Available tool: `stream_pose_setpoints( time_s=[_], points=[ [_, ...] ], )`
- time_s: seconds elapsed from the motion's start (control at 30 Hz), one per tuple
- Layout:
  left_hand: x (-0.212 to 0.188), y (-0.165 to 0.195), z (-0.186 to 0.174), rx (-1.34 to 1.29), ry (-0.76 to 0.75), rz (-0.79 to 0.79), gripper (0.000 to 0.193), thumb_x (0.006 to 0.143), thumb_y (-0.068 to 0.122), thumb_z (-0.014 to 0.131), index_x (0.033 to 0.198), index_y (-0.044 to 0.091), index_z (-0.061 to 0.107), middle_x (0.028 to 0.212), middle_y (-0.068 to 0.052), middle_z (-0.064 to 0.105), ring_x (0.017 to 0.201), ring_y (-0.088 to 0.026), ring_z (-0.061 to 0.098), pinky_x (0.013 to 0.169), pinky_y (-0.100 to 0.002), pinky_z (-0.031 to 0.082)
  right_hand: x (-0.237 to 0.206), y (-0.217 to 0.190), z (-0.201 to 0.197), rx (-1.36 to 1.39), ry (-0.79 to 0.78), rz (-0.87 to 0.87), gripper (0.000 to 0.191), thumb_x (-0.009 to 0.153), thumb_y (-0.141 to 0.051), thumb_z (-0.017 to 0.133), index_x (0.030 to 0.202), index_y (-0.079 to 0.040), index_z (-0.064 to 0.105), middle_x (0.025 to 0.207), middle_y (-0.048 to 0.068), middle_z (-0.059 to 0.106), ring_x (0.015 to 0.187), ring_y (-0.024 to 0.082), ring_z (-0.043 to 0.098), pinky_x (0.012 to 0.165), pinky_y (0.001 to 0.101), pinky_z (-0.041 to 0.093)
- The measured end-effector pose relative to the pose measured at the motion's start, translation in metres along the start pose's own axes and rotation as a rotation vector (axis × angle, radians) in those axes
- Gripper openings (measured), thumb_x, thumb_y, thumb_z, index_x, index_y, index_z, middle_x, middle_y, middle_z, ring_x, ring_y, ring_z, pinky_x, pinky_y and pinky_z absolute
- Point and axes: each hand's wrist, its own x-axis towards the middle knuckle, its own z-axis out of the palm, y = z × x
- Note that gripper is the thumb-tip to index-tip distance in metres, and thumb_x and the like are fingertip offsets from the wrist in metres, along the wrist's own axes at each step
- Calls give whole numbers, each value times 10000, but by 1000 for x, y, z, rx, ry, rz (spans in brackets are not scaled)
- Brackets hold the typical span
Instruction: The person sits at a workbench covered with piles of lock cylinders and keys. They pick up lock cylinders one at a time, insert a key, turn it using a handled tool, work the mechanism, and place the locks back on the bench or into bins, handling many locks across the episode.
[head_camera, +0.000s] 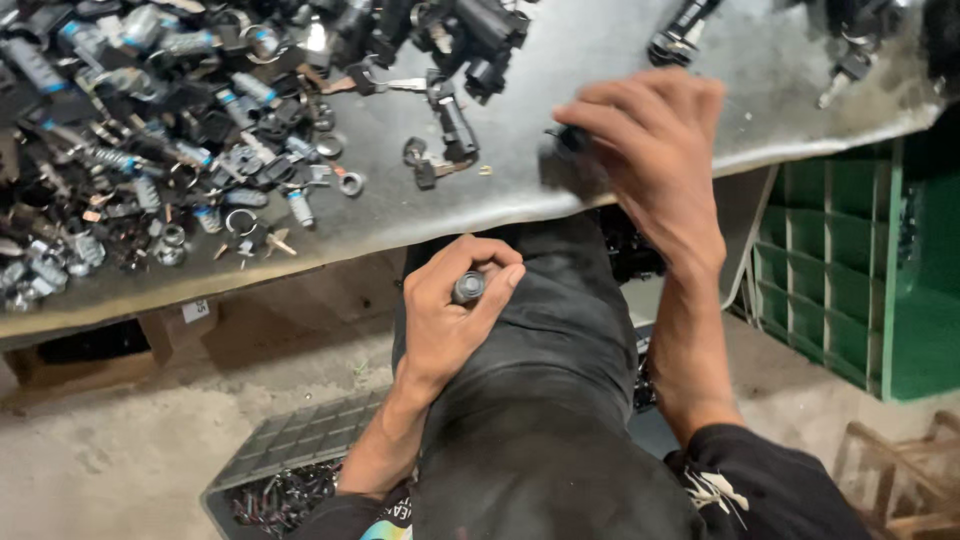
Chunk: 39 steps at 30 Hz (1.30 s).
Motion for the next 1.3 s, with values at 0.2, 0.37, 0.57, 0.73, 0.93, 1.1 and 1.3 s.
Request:
stream_pose_setpoints(
  time_s=[0.2, 0.37, 0.57, 0.73, 0.93, 1.1, 1.3],
  points=[
    [0, -18, -8, -225, 29, -197, 86, 951, 60, 755, 999, 12, 701, 749, 71, 555, 667, -3, 413, 591, -195, 342, -63, -44, 27, 1288, 174, 93, 334, 1005, -31, 506, 1326, -120, 523, 1043, 110, 637, 1077, 247, 671, 1156, 492, 431],
    [-4, -21, -13, -416, 23, -186, 98, 992, 99, 705, 1011, 7, 677, 805, 25, 596, 677, -23, 473, 607, -210, 370, -104, -48, 58, 1366, -30, 280, 327, 1125, -231, 533, 1378, -27, 497, 1129, 133, 614, 1054, 240, 640, 1032, 410, 522],
    [-3, -3, -29, -1049, 28, -144, 454, 1014, 449, 691, 1037, 28, 523, 730, -28, 441, 573, -94, 355, 543, -279, 318, -130, -56, 77, 1348, -142, 299, 354, 1111, -321, 568, 1279, -10, 551, 1082, 133, 602, 967, 210, 630, 924, 371, 541],
    [-25, 26, -24, -1178, 59, -87, 683, 981, 711, 592, 973, 34, 506, 717, -52, 463, 572, -120, 365, 550, -332, 326, -139, -64, 90, 1297, -58, 220, 387, 1112, -359, 502, 1273, -10, 554, 992, 81, 620, 897, 182, 622, 846, 318, 533],
    [-23, 36, -14, -925, -31, 15, 719, 947, 738, 535, 832, 28, 521, 671, -101, 501, 554, -200, 451, 577, -403, 438, -141, -62, 100, 1028, 18, 10, 322, 1121, -275, 492, 1259, 15, 508, 1075, 173, 614, 997, 304, 638, 910, 396, 537],
    [-10, 20, 1, -866, -27, 134, 747, 976, 733, 463, 784, 14, 532, 589, -51, 463, 555, -170, 488, 559, -353, 481, -149, -58, 101, 1094, -32, 79, 197, 1053, 22, 516, 1249, 33, 510, 1034, 147, 627, 901, 246, 613, 812, 349, 516],
    [-15, 6, 3, -896, -67, 164, 710, 1031, 684, 450, 871, -3, 532, 663, -50, 457, 564, -151, 463, 553, -312, 473, -154, -57, 102, 1082, -38, 84, 212, 1055, 35, 517, 1266, 35, 503, 1055, 135, 625, 928, 224, 595, 831, 354, 502]
  ],
)
